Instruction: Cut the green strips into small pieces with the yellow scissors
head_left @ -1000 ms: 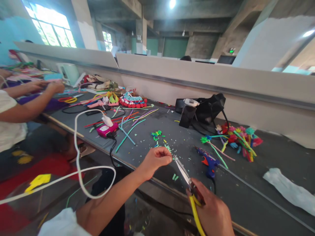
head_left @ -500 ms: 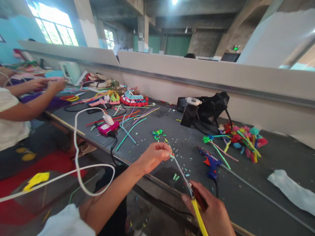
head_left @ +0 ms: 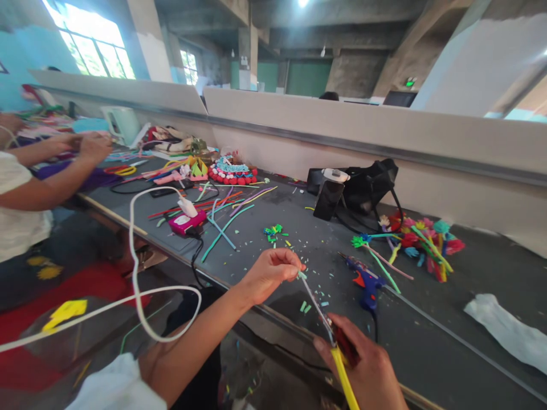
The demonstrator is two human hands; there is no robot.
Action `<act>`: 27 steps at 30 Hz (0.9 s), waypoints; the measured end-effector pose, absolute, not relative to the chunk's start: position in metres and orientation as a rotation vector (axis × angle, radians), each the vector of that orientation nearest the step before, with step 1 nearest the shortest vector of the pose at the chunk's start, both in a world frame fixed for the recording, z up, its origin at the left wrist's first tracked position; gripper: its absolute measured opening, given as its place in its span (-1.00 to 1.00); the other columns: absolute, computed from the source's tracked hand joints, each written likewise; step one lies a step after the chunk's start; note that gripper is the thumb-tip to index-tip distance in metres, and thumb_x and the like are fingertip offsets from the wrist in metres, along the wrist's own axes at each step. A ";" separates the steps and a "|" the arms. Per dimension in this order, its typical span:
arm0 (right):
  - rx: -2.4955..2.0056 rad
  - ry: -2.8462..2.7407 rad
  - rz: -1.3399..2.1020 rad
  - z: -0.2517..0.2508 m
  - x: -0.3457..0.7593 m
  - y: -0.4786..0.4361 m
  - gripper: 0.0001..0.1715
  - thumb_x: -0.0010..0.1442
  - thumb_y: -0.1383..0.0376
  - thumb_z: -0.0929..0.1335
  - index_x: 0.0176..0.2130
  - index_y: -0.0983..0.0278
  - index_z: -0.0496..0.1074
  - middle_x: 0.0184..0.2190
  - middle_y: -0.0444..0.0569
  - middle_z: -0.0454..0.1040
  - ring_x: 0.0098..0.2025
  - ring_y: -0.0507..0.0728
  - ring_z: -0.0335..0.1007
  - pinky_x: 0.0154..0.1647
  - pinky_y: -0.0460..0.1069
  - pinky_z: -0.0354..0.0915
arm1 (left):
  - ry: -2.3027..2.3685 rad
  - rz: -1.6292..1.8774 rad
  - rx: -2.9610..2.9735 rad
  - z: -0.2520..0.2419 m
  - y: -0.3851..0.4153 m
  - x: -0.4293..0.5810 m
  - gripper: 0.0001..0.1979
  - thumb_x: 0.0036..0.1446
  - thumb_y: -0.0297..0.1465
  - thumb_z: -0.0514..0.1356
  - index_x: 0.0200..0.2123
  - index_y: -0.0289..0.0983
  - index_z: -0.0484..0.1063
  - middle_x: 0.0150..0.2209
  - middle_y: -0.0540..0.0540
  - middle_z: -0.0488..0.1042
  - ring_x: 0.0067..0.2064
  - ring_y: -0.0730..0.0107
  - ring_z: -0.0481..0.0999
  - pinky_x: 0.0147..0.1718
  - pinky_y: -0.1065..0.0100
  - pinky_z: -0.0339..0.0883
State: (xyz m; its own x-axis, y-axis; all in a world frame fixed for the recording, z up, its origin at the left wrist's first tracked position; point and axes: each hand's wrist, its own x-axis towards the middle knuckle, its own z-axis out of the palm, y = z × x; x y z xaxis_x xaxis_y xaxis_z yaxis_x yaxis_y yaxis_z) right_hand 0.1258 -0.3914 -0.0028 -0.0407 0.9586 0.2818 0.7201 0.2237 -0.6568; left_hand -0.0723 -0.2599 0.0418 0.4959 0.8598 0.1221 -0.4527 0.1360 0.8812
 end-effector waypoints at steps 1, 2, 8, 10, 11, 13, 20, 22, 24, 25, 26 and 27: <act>-1.546 -1.815 0.457 -0.001 0.125 -0.391 -0.62 0.18 0.03 0.40 -0.15 0.24 0.53 -0.41 -0.10 0.60 -0.45 0.05 0.54 -0.48 -0.23 0.37 | 0.472 0.995 1.058 0.042 -0.260 -0.073 -0.93 -0.18 -0.45 0.35 -0.54 -0.29 0.52 -0.58 0.06 0.36 -0.42 0.48 0.37 0.03 0.20 0.22; -1.543 -1.811 0.470 0.000 0.125 -0.391 -0.62 0.18 0.03 0.40 -0.15 0.25 0.53 -0.43 -0.11 0.59 -0.46 0.04 0.53 -0.47 -0.23 0.37 | 0.475 0.987 1.065 0.042 -0.260 -0.073 -0.94 -0.20 -0.46 0.34 -0.55 -0.29 0.52 -0.58 0.05 0.37 -0.41 0.47 0.38 0.04 0.19 0.22; -1.522 -1.823 0.580 0.002 0.128 -0.393 -0.61 0.18 0.05 0.39 -0.12 0.28 0.52 -0.37 -0.09 0.62 -0.41 0.05 0.57 -0.39 -0.24 0.40 | 0.493 0.952 1.093 0.043 -0.258 -0.076 -0.93 -0.25 -0.48 0.34 -0.58 -0.28 0.51 -0.54 0.02 0.41 -0.26 0.32 0.48 0.02 0.18 0.23; -1.537 -1.840 0.606 0.002 0.130 -0.393 -0.59 0.19 0.05 0.39 -0.10 0.28 0.52 -0.31 -0.06 0.64 -0.33 0.07 0.60 -0.37 -0.24 0.40 | 0.477 0.957 1.112 0.042 -0.256 -0.077 -0.94 -0.24 -0.49 0.34 -0.58 -0.28 0.50 -0.54 0.02 0.41 -0.27 0.33 0.48 0.04 0.17 0.23; -1.546 -1.850 0.622 0.003 0.131 -0.393 -0.58 0.19 0.05 0.39 -0.09 0.28 0.52 -0.28 -0.05 0.64 -0.30 0.09 0.61 -0.37 -0.24 0.41 | 0.468 0.959 1.120 0.042 -0.256 -0.077 -0.94 -0.23 -0.48 0.33 -0.58 -0.28 0.50 -0.54 0.02 0.40 -0.28 0.34 0.47 0.05 0.16 0.23; -1.554 -1.863 0.656 0.004 0.131 -0.393 -0.57 0.18 0.05 0.39 -0.08 0.28 0.52 -0.27 -0.05 0.64 -0.27 0.10 0.61 -0.37 -0.24 0.41 | 0.449 0.965 1.128 0.041 -0.254 -0.077 -0.94 -0.22 -0.48 0.34 -0.57 -0.28 0.51 -0.53 0.03 0.40 -0.32 0.38 0.46 0.05 0.16 0.23; -1.530 -1.797 0.710 0.012 0.128 -0.393 -0.59 0.13 0.05 0.41 -0.12 0.24 0.55 -0.35 -0.13 0.62 -0.36 0.06 0.58 -0.37 -0.23 0.40 | 0.492 0.966 1.157 0.042 -0.254 -0.079 -0.92 -0.24 -0.47 0.36 -0.57 -0.29 0.52 -0.52 0.01 0.43 -0.26 0.33 0.49 0.00 0.21 0.27; -1.531 -1.761 0.729 0.013 0.126 -0.393 -0.60 0.11 0.05 0.42 -0.14 0.24 0.56 -0.37 -0.13 0.62 -0.38 0.05 0.56 -0.38 -0.23 0.39 | 0.496 0.965 1.161 0.043 -0.255 -0.079 -0.92 -0.24 -0.46 0.37 -0.57 -0.29 0.52 -0.51 0.01 0.44 -0.25 0.33 0.50 0.01 0.21 0.27; -1.530 -1.723 0.741 0.014 0.124 -0.394 -0.61 0.10 0.05 0.42 -0.16 0.23 0.56 -0.38 -0.14 0.61 -0.40 0.04 0.54 -0.39 -0.23 0.37 | 0.496 0.966 1.164 0.043 -0.255 -0.079 -0.91 -0.23 -0.45 0.37 -0.57 -0.29 0.52 -0.52 0.01 0.43 -0.26 0.34 0.49 0.01 0.21 0.27; -1.522 -1.711 0.751 0.014 0.123 -0.394 -0.62 0.10 0.05 0.42 -0.18 0.23 0.57 -0.39 -0.15 0.60 -0.41 0.03 0.53 -0.40 -0.23 0.37 | 0.496 0.969 1.166 0.043 -0.255 -0.078 -0.91 -0.23 -0.45 0.37 -0.57 -0.29 0.52 -0.52 0.02 0.43 -0.27 0.35 0.49 0.02 0.20 0.27; -1.521 -1.690 0.751 0.015 0.122 -0.394 -0.63 0.09 0.04 0.42 -0.20 0.23 0.57 -0.41 -0.15 0.59 -0.43 0.03 0.51 -0.41 -0.23 0.36 | 0.497 0.972 1.167 0.043 -0.255 -0.078 -0.91 -0.23 -0.45 0.37 -0.57 -0.29 0.51 -0.53 0.02 0.42 -0.29 0.37 0.48 0.03 0.20 0.27; -1.511 -1.675 0.767 0.014 0.120 -0.395 -0.63 0.08 0.03 0.43 -0.21 0.23 0.58 -0.42 -0.16 0.59 -0.46 0.02 0.50 -0.43 -0.22 0.35 | 0.497 0.976 1.168 0.044 -0.255 -0.078 -0.91 -0.23 -0.45 0.36 -0.57 -0.29 0.51 -0.53 0.03 0.41 -0.30 0.38 0.47 0.03 0.19 0.26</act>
State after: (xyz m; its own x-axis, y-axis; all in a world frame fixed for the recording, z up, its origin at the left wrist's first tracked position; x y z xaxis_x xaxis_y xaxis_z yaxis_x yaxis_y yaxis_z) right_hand 0.1202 -0.3948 0.0144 -0.0312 0.9908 0.1318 0.5478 0.1273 -0.8269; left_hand -0.0776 -0.2548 0.0436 0.5180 0.8425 0.1482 -0.3763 0.0689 0.9239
